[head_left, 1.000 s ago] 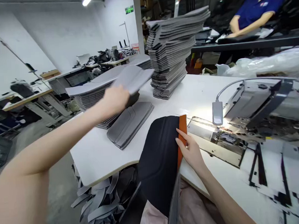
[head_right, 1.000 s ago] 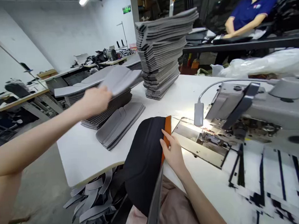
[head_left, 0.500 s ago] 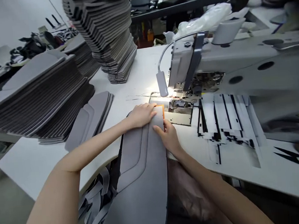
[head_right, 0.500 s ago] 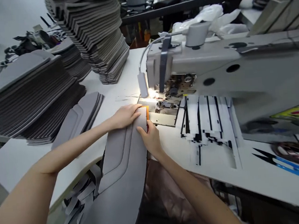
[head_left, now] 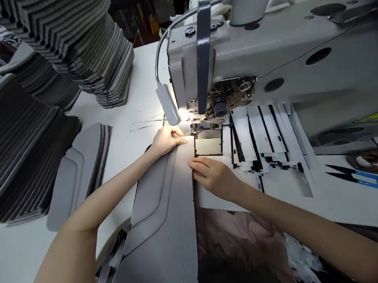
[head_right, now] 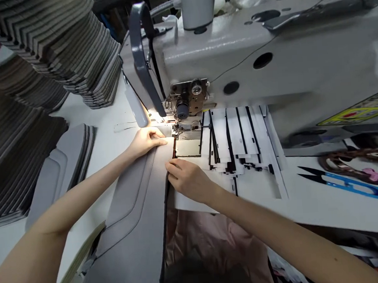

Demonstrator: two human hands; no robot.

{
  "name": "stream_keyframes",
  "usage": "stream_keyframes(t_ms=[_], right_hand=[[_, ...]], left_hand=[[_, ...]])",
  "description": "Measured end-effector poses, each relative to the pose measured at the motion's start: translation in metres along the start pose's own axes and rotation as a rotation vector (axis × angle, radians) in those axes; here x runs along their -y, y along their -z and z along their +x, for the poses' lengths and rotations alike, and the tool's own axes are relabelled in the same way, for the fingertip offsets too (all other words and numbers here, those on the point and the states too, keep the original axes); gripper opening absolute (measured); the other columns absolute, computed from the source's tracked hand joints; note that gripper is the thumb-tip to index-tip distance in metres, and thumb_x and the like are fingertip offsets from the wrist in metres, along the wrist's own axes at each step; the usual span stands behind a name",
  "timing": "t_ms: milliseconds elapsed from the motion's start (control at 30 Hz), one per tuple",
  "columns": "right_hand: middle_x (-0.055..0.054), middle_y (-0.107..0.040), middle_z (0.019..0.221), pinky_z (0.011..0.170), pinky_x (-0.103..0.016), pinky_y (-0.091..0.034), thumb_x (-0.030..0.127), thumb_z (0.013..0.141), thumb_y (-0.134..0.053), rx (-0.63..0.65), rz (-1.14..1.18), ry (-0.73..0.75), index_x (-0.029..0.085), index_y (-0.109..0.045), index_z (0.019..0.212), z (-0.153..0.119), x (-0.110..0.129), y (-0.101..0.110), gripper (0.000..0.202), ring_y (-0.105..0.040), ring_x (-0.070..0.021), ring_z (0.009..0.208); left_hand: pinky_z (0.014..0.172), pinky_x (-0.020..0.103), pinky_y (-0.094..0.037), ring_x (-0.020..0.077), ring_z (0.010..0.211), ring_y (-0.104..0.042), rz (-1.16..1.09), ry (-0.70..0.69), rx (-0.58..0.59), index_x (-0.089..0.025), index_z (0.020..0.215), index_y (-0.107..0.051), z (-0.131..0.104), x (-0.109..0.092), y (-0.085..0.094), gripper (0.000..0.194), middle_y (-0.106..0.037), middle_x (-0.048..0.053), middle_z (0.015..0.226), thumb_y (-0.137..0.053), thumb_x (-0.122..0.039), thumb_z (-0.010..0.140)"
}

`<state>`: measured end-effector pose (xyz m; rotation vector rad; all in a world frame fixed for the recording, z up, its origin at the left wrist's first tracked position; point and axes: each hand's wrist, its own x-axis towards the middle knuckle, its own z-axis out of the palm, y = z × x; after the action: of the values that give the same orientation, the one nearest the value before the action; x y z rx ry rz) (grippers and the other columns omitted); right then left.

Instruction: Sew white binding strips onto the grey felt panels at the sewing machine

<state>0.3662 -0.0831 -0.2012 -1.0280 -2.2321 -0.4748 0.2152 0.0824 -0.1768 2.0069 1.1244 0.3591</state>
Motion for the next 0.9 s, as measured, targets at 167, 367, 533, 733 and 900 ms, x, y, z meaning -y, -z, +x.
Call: stream_keyframes(t_ms=[167, 367, 533, 733, 900], right_hand=[[-0.010, -0.075, 0.096, 0.084, -0.026, -0.061, -0.004, 0.090, -0.051, -0.006, -0.007, -0.041, 0.012, -0.070, 0.073, 0.003, -0.009, 0.000, 0.031, -0.069, -0.0174, 0.094], [-0.010, -0.075, 0.100, 0.080, -0.028, -0.061, -0.005, 0.089, -0.049, 0.050, 0.000, -0.110, 0.011, -0.071, 0.076, 0.002, -0.018, 0.001, 0.030, -0.068, -0.0193, 0.097], [-0.012, -0.074, 0.104, 0.084, -0.030, -0.060, -0.004, 0.090, -0.047, 0.071, 0.031, -0.134, 0.012, -0.072, 0.080, -0.001, -0.019, -0.001, 0.031, -0.067, -0.0198, 0.101], [-0.013, -0.074, 0.107, 0.085, -0.033, -0.060, -0.002, 0.093, -0.042, 0.131, 0.093, -0.169, 0.012, -0.073, 0.083, -0.002, -0.017, 0.000, 0.036, -0.067, -0.0212, 0.105], [-0.014, -0.073, 0.099, 0.087, -0.032, -0.058, -0.001, 0.093, -0.044, 0.173, 0.031, -0.175, 0.010, -0.073, 0.084, -0.002, -0.019, -0.002, 0.032, -0.066, -0.0218, 0.102]], left_hand=[[0.072, 0.026, -0.049, 0.0177, 0.077, -0.066, -0.038, 0.059, -0.024, -0.017, 0.072, -0.069, 0.013, 0.000, -0.001, 0.025, -0.071, 0.000, 0.074, -0.083, -0.034, 0.060], [0.074, 0.026, -0.053, 0.0167, 0.079, -0.065, -0.150, 0.084, -0.062, -0.016, 0.077, -0.067, 0.030, 0.012, -0.011, 0.029, -0.072, 0.001, 0.080, -0.083, -0.034, 0.061], [0.081, 0.028, -0.054, 0.0191, 0.086, -0.067, -0.179, 0.111, -0.070, -0.015, 0.081, -0.069, 0.031, 0.012, -0.014, 0.028, -0.073, 0.003, 0.088, -0.083, -0.031, 0.063], [0.093, 0.038, -0.049, 0.0245, 0.099, -0.063, 0.364, -0.156, -0.192, -0.019, 0.090, -0.069, -0.002, -0.015, -0.018, 0.011, -0.071, 0.006, 0.098, -0.063, -0.028, 0.089], [0.091, 0.037, -0.050, 0.0229, 0.097, -0.060, 0.689, -0.482, -0.041, -0.017, 0.096, -0.067, -0.037, -0.028, -0.030, 0.029, -0.070, 0.009, 0.108, -0.040, -0.005, 0.091]])
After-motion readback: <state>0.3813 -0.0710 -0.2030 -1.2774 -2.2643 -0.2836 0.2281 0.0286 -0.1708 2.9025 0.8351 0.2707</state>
